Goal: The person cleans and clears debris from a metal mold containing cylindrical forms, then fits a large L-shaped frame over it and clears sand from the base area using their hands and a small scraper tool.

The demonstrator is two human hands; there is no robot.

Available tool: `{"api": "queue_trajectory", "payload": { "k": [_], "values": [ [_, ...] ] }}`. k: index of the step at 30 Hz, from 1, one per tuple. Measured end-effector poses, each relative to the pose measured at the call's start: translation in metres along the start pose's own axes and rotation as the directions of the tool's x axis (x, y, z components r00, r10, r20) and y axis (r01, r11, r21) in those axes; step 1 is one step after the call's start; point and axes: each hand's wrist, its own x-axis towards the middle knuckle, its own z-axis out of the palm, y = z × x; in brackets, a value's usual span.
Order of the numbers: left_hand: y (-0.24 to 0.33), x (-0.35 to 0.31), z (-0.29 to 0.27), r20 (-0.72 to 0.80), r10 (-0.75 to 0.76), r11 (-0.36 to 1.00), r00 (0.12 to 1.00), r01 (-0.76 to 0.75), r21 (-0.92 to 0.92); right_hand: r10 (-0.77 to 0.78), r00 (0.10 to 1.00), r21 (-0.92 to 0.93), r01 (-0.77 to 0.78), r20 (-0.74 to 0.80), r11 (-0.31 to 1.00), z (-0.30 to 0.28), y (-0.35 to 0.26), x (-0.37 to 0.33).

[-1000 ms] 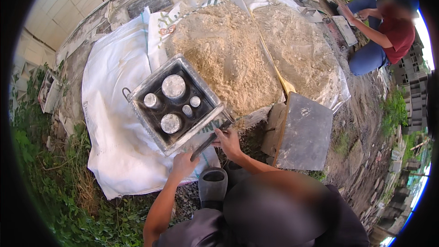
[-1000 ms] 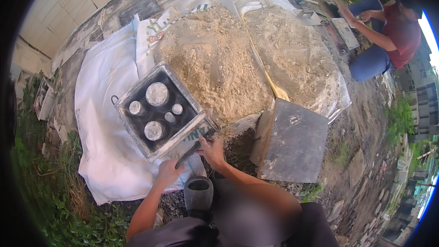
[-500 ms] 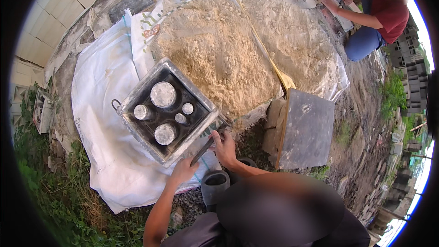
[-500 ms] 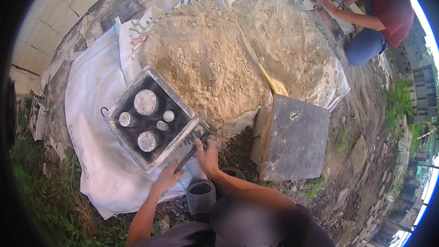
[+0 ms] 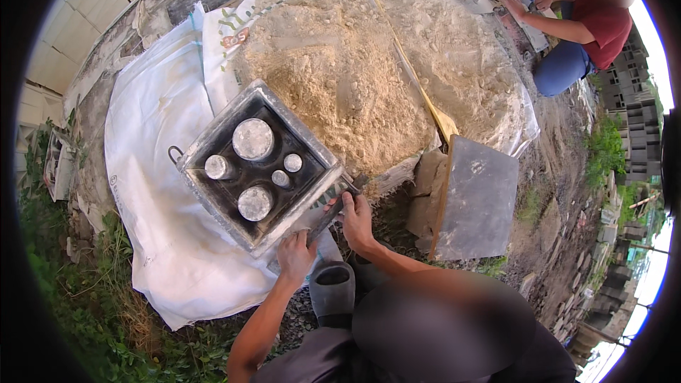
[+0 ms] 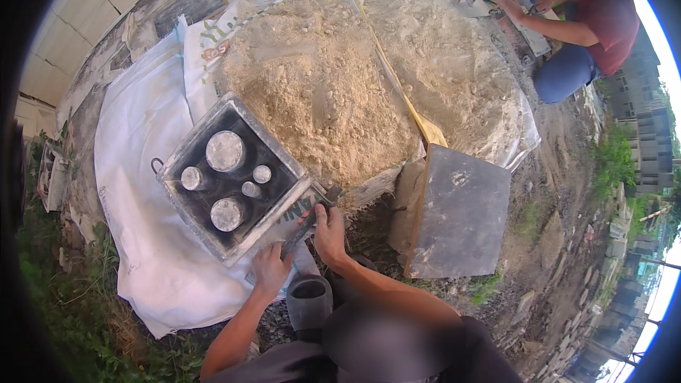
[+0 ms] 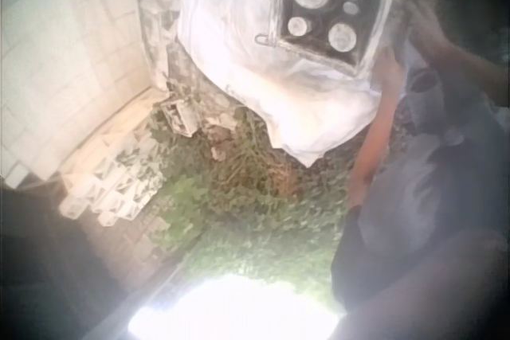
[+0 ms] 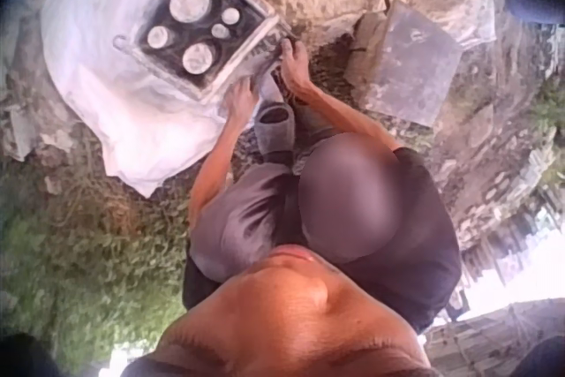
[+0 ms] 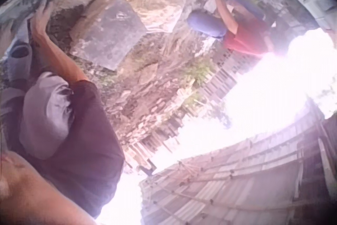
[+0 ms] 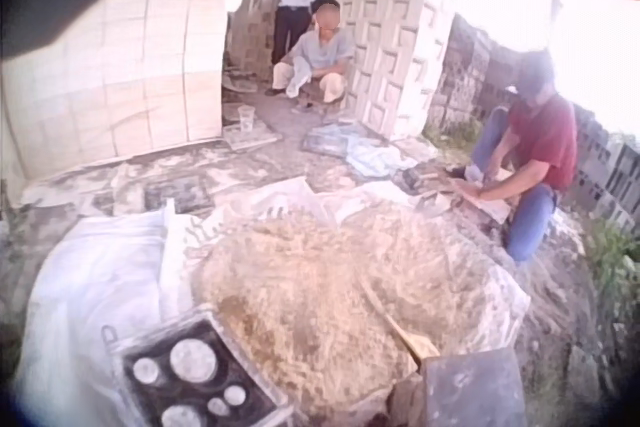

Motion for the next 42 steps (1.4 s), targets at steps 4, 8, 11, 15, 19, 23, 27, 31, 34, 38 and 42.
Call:
{"api": "queue_trajectory", "payload": {
  "k": [4, 8, 11, 15, 19, 23, 27, 31, 34, 38, 42],
  "values": [
    [-0.001, 0.0, -0.003, 0.107, -0.028, 0.999, 0.994, 0.031, -0.029, 0.041, 0.999, -0.081, -0.038, 0.024, 0.996, -0.004, -0.028, -0.006],
    [-0.002, -0.01, -0.017, 0.284, -0.065, 0.998, 0.957, 0.063, 0.016, 0.127, 0.991, -0.834, -0.032, 0.046, 0.551, -0.025, -0.061, -0.009],
    [0.02, -0.001, -0.041, 0.339, -0.123, 0.992, 0.933, 0.123, 0.022, -0.03, 0.997, -0.93, 0.073, 0.067, 0.359, -0.025, -0.084, -0.017],
    [0.037, 0.019, -0.061, 0.377, -0.118, 0.993, 0.919, 0.114, 0.033, -0.097, 0.832, -0.834, 0.551, 0.546, 0.027, -0.014, -0.08, -0.032],
    [0.032, 0.014, -0.077, 0.335, -0.141, 0.988, 0.932, 0.154, -0.015, -0.069, 0.331, -0.338, 0.915, 0.941, -0.221, 0.012, -0.055, -0.028],
    [0.029, 0.004, -0.088, 0.363, -0.149, 0.975, 0.92, 0.198, -0.104, 0.529, 0.366, -0.423, 0.906, 0.765, -0.015, 0.045, -0.057, -0.018],
    [0.026, -0.009, -0.123, 0.065, -0.016, 0.937, 0.998, 0.038, -0.346, 0.563, 0.302, -0.358, 0.934, 0.769, -0.012, 0.043, -0.054, -0.015],
    [-0.001, -0.011, -0.134, -0.193, -0.254, 0.898, 0.948, 0.157, -0.411, 0.635, 0.212, -0.35, 0.932, 0.743, 0.099, 0.058, -0.052, -0.02],
    [-0.009, 0.017, -0.119, -0.461, -0.258, 0.954, 0.849, 0.149, -0.259, 0.663, 0.223, -0.364, 0.928, 0.714, 0.08, 0.074, -0.048, -0.037],
    [-0.013, 0.035, -0.109, -0.526, -0.338, 0.917, 0.781, 0.148, -0.37, 0.473, 0.545, -0.603, 0.797, 0.692, -0.037, 0.077, -0.027, -0.054],
    [-0.017, 0.035, -0.108, -0.285, -0.44, 0.746, 0.851, 0.171, -0.643, 0.264, 0.627, -0.63, 0.772, 0.732, -0.086, 0.065, -0.011, -0.049]
  ]
}}
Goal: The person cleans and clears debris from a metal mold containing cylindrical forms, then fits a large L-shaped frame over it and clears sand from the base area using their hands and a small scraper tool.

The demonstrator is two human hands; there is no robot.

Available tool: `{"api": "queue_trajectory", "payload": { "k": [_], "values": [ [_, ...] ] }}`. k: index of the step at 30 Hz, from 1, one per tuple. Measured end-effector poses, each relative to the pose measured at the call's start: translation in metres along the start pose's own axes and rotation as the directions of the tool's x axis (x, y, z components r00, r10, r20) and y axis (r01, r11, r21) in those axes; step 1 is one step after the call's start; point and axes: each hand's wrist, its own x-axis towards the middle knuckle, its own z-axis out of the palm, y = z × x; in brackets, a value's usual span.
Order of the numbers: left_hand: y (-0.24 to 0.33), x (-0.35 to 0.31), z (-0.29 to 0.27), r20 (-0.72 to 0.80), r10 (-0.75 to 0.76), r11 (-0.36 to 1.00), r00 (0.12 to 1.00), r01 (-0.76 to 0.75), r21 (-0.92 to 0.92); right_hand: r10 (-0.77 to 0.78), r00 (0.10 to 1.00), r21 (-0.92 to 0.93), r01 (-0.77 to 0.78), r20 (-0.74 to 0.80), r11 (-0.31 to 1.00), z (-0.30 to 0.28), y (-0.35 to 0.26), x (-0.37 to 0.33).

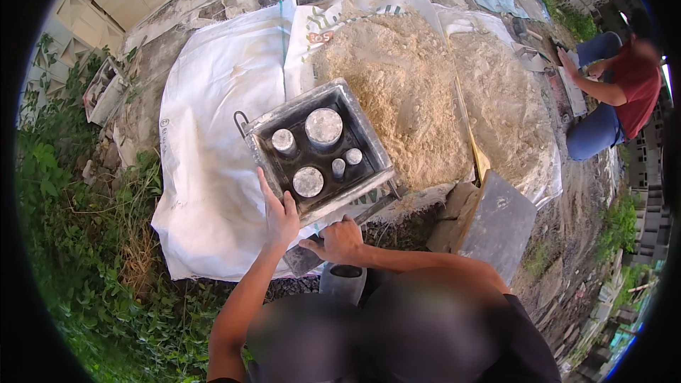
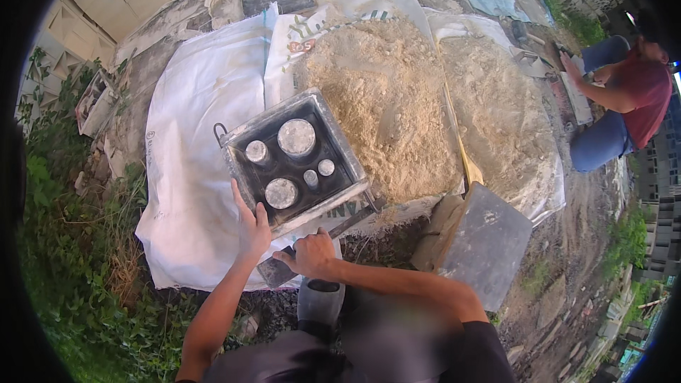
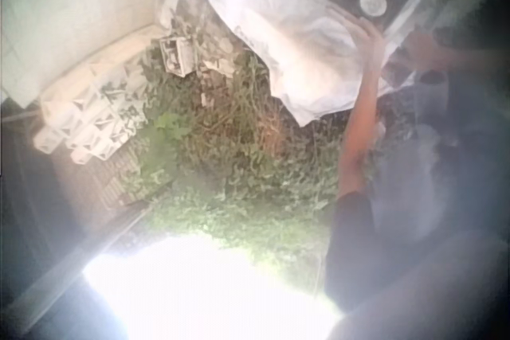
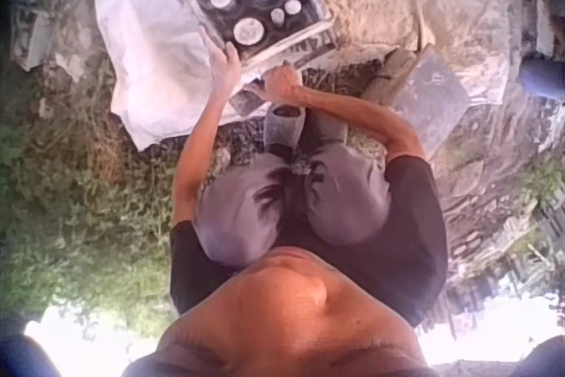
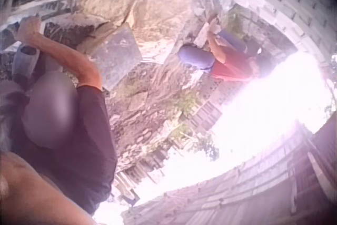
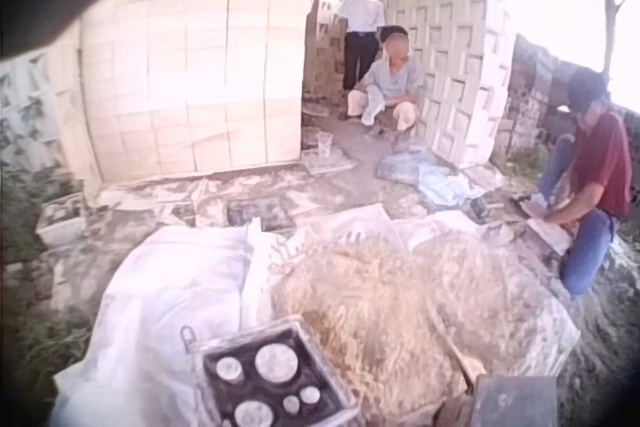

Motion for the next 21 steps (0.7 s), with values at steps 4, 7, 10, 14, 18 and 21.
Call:
{"api": "queue_trajectory", "payload": {
  "k": [4, 7, 10, 14, 18, 21],
  "values": [
    [0.001, 0.0, -0.001, 0.028, -0.015, 0.998, 0.999, 0.014, 0.055, -0.021, 0.994, 0.025, 0.024, -0.107, 0.999, 0.003, 0.003, -0.001],
    [-0.008, 0.0, -0.001, 0.013, 0.047, 0.997, 0.999, -0.048, 0.057, 0.016, 0.999, 0.04, -0.014, -0.03, 0.999, -0.004, -0.001, -0.003],
    [-0.011, -0.001, -0.002, -0.003, 0.087, 0.995, 0.996, -0.087, 0.057, 0.0, 1.0, 0.084, 0.001, -0.014, 0.996, -0.01, -0.001, -0.005],
    [-0.01, -0.001, 0.0, -0.03, 0.082, 0.996, 0.996, -0.081, 0.049, 0.003, 1.0, 0.139, -0.006, 0.021, 0.99, -0.025, -0.003, -0.009],
    [-0.009, 0.0, 0.003, -0.029, 0.104, 0.993, 0.994, -0.102, 0.062, 0.011, 1.0, 0.177, -0.016, 0.029, 0.984, -0.04, -0.001, -0.015],
    [-0.006, -0.001, 0.0, -0.025, 0.078, 0.997, 0.997, -0.078, 0.03, 0.032, 0.999, 0.283, -0.035, 0.015, 0.959, -0.054, -0.005, -0.019]
  ]
}}
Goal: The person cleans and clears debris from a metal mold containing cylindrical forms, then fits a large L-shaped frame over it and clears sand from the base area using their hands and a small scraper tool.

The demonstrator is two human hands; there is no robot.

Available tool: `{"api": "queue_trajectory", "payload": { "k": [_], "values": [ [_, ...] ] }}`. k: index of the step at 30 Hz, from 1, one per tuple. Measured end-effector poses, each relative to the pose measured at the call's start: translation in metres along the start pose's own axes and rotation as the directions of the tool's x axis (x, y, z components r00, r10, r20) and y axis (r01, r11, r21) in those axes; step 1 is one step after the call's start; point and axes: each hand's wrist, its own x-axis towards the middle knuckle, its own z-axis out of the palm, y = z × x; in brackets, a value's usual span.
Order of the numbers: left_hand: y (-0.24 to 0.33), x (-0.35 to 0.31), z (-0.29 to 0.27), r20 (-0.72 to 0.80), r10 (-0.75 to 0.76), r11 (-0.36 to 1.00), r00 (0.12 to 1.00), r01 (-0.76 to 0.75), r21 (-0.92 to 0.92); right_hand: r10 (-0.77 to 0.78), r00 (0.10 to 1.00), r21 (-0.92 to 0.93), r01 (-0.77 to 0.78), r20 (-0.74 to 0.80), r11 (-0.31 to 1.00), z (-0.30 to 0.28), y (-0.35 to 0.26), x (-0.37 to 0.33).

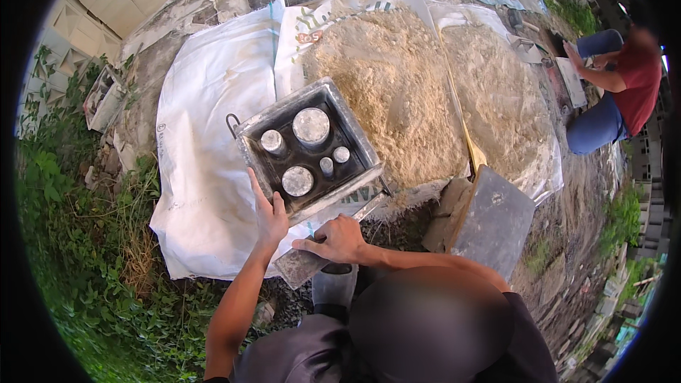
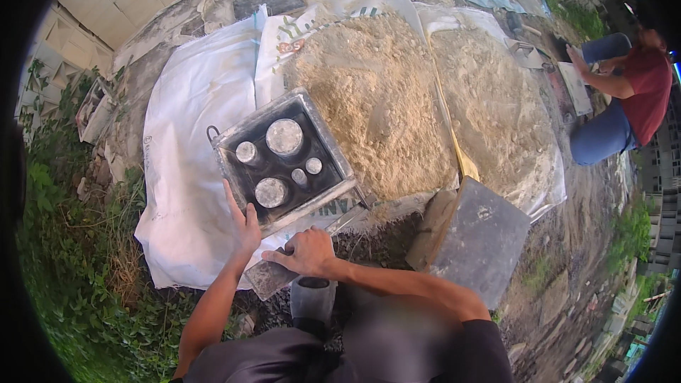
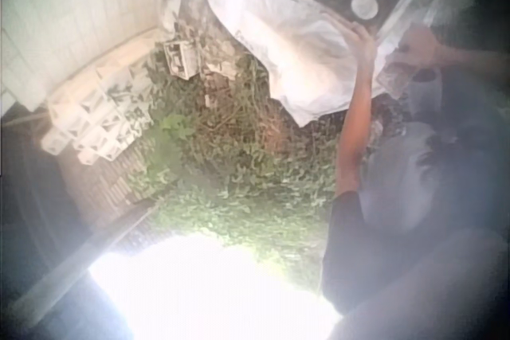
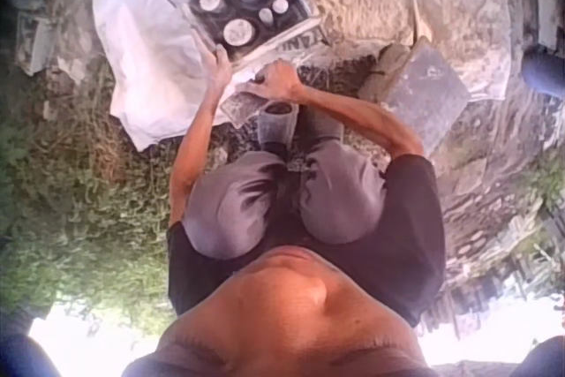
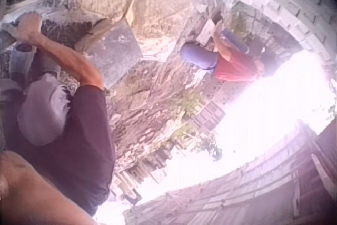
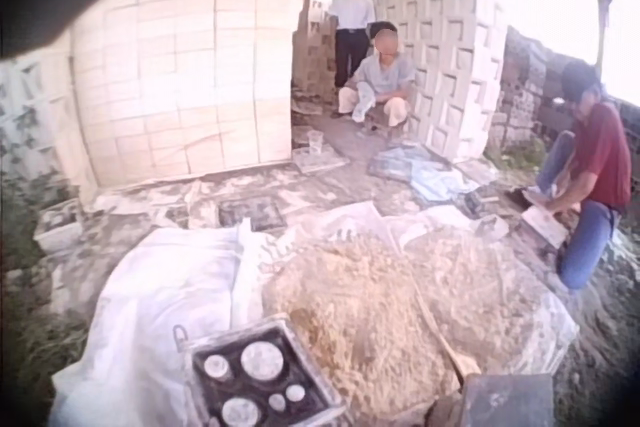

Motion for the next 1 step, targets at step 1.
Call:
{"api": "queue_trajectory", "payload": {
  "k": [1],
  "values": [
    [-0.0006, 0.0005, -0.0004, 0.0, 0.032, 0.999, 0.999, -0.032, 0.008, -0.003, 1.0, 0.037, 0.004, -0.005, 0.999, -0.0021, 0.0011, -0.0009]
  ]
}}
